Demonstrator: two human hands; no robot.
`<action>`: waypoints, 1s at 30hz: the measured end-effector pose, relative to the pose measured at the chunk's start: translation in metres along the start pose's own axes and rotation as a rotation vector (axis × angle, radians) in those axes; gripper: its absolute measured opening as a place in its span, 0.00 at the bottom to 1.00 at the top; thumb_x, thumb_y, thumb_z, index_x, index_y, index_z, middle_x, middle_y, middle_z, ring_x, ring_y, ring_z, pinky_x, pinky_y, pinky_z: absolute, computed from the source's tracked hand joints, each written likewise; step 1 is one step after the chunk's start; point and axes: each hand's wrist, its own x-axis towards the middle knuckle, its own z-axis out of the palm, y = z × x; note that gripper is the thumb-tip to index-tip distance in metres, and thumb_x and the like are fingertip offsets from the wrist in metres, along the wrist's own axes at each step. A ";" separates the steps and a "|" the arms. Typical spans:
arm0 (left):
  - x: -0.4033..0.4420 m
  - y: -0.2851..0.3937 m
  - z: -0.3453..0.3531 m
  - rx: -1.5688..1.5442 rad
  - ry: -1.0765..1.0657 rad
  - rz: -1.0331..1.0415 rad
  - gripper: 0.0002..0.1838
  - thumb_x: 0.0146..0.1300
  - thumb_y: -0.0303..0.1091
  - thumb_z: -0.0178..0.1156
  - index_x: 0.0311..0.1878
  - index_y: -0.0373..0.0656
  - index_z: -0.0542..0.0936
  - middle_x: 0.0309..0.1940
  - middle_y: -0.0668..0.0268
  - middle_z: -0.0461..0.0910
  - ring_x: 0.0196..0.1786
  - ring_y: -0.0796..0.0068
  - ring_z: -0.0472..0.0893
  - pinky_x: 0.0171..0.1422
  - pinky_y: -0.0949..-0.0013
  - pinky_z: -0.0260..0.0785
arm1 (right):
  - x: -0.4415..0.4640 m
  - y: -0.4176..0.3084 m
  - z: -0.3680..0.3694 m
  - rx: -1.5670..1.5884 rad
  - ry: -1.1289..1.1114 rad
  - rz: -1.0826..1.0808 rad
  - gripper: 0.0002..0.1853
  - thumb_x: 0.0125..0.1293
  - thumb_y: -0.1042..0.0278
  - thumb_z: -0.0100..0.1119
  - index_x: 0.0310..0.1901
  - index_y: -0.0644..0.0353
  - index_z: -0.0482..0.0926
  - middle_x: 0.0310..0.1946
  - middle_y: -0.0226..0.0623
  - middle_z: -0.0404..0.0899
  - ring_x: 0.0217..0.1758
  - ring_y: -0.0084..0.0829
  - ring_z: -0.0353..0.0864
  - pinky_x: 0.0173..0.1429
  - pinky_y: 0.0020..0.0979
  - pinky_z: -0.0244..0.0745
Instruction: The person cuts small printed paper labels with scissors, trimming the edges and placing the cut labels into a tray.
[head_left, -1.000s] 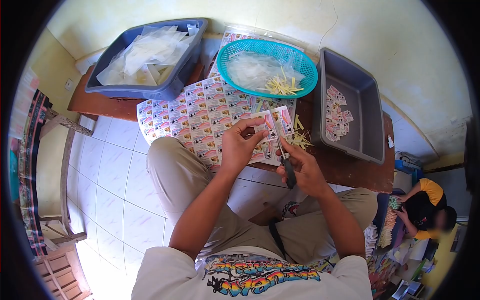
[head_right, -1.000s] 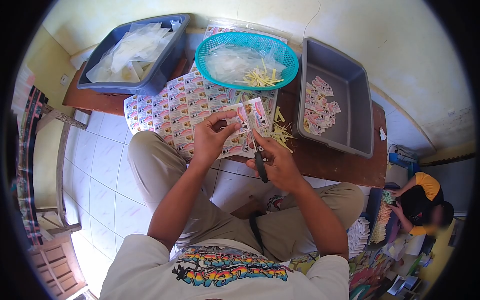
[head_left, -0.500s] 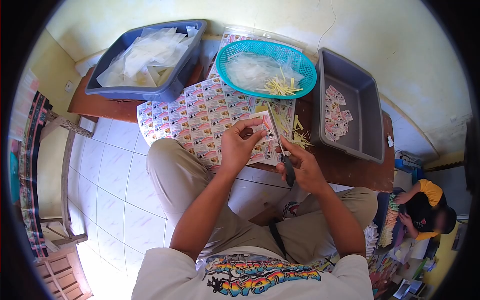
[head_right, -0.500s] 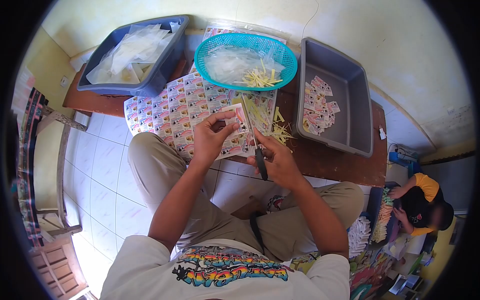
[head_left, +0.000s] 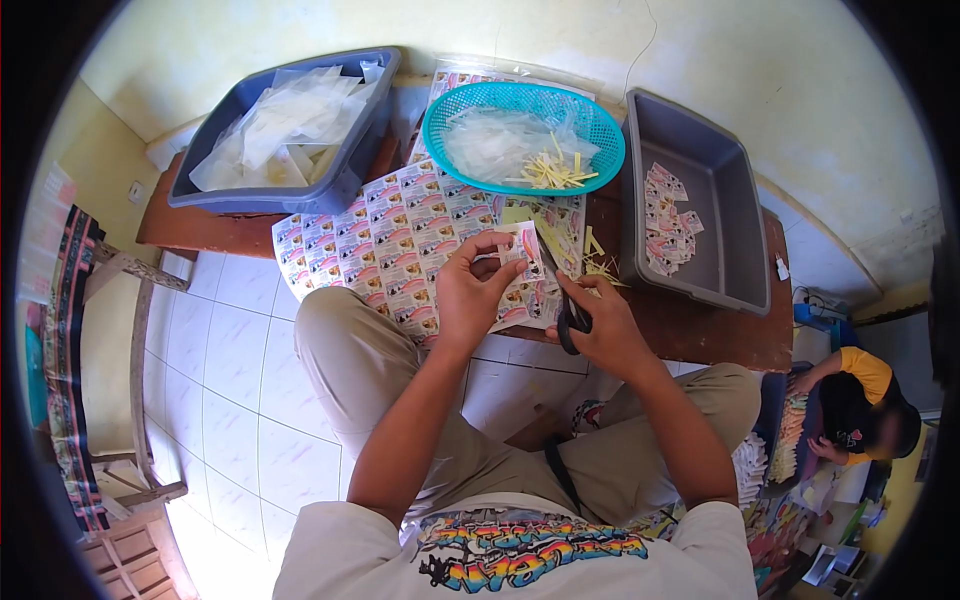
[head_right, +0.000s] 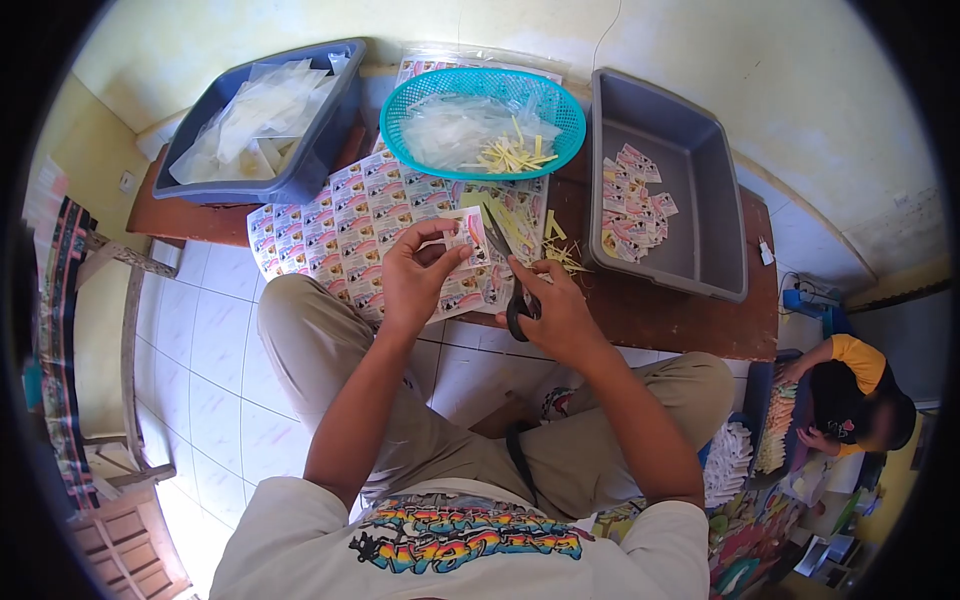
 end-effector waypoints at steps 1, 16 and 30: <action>0.000 -0.002 0.000 0.015 0.013 0.040 0.20 0.66 0.20 0.74 0.60 0.36 0.82 0.45 0.60 0.90 0.44 0.79 0.88 0.48 0.73 0.83 | 0.001 0.000 0.000 -0.022 -0.029 0.042 0.44 0.59 0.59 0.82 0.78 0.51 0.75 0.61 0.47 0.75 0.49 0.43 0.84 0.56 0.41 0.81; 0.002 -0.003 0.001 -0.007 -0.009 0.076 0.24 0.66 0.18 0.73 0.65 0.36 0.80 0.52 0.57 0.87 0.48 0.77 0.88 0.53 0.72 0.84 | 0.012 0.014 0.013 -0.317 -0.062 0.095 0.40 0.59 0.76 0.70 0.75 0.47 0.75 0.70 0.44 0.72 0.64 0.51 0.83 0.65 0.48 0.83; -0.001 0.002 -0.001 0.047 -0.032 0.037 0.20 0.68 0.19 0.73 0.62 0.35 0.83 0.52 0.61 0.87 0.50 0.78 0.87 0.55 0.73 0.83 | 0.015 0.000 0.011 -0.429 -0.132 0.098 0.38 0.61 0.69 0.68 0.76 0.51 0.74 0.72 0.45 0.70 0.70 0.51 0.79 0.68 0.50 0.82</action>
